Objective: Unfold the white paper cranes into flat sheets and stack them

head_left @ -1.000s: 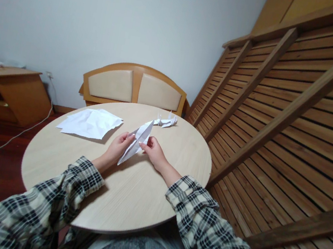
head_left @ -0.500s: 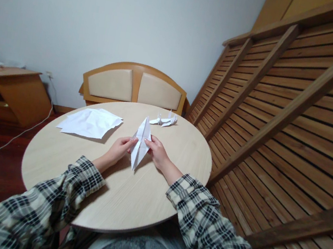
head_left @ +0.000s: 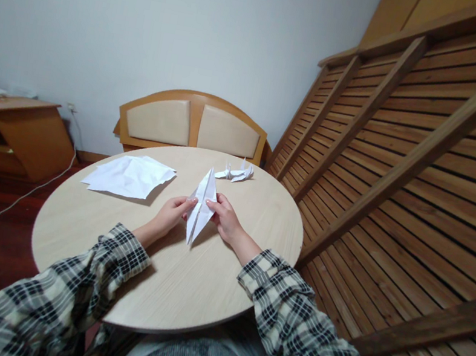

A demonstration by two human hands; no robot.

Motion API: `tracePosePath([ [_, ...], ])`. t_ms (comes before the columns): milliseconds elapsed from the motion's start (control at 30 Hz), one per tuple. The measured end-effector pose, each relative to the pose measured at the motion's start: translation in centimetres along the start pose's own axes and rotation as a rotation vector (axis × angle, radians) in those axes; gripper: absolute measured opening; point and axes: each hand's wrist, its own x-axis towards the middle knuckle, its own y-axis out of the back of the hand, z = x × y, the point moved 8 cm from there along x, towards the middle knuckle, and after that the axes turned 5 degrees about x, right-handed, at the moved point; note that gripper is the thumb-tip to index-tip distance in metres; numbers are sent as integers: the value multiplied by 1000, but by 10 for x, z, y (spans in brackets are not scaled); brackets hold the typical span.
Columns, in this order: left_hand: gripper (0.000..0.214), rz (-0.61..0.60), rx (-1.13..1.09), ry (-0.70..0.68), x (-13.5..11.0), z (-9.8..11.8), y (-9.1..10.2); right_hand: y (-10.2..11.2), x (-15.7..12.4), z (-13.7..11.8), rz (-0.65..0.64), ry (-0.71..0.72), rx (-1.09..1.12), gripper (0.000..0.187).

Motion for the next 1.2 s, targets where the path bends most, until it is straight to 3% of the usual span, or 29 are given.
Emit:
tracePosePath([
  [267,46,76,62,-15,-1,7,7,12,5,2,98,49,-60,35],
  [500,41,54,75,-11,2,1,7,9,5,0,66,50,-100,37],
  [633,31,57,-82,10,3,-9,6,6,4,2,39,21,-91,39],
  [833,27,-127,-486,147,2,-19,-16,5,4,7,21,-5,-132,39],
  [1200,14,-54,-541,225,0,-20,-7,12,3,6,103,-8,-117,36],
])
